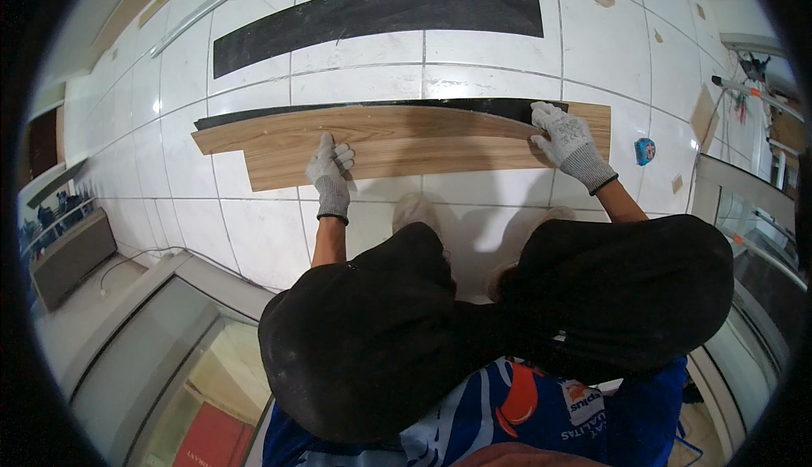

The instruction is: The person measures and cuts vinyl floor tiles using a tape measure and a utility knife.

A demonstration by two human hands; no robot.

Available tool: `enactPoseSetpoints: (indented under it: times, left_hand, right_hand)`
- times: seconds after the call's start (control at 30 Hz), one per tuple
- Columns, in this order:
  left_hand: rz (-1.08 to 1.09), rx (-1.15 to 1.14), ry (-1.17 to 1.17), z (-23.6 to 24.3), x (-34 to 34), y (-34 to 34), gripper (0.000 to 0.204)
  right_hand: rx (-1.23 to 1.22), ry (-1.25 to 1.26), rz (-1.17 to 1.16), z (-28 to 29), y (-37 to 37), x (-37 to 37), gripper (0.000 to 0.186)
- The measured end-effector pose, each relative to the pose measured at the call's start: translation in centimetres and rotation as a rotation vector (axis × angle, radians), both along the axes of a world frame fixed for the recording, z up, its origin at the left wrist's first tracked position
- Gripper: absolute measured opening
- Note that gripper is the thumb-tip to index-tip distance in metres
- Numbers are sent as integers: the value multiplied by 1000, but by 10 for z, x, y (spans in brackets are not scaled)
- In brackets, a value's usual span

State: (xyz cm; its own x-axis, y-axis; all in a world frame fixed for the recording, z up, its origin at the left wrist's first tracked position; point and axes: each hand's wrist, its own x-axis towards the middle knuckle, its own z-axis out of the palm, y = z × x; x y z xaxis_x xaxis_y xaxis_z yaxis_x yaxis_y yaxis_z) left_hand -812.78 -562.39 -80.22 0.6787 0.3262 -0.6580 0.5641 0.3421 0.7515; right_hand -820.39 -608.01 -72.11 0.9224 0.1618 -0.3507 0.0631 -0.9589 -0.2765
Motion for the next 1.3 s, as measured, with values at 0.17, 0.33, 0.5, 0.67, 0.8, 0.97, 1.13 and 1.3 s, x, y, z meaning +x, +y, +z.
enactPoseSetpoints:
  times: [0.17, 0.33, 0.5, 0.67, 0.8, 0.97, 1.13, 1.3]
  left_hand:
    - [-17, -129, -26, 9, -16, -5, 37]
    - [32, -264, -46, 37, -16, -38, 59]
    - [-15, -232, -121, 44, -5, -52, 56]
    - [-82, -118, -147, 45, -8, -58, 40]
    - [-105, 113, -149, 34, -14, -74, 52]
    - [-187, 219, -145, 33, -17, -68, 50]
    - [-185, 212, -147, 38, -22, -71, 47]
    - [-85, 243, -287, 39, -26, -89, 51]
  right_hand:
    - [50, 55, 104, 12, 6, -2, 29]
    - [-25, -121, 240, -2, 5, -17, 29]
    - [-73, -75, 358, 7, 14, -13, 24]
    - [-39, -80, 340, 14, 18, -12, 21]
    - [-42, -122, 367, 20, 14, -11, 22]
    - [143, -200, 315, 33, 7, -3, 32]
    - [94, -218, 196, 18, 24, 21, 40]
    - [65, -111, 343, -4, 41, 31, 39]
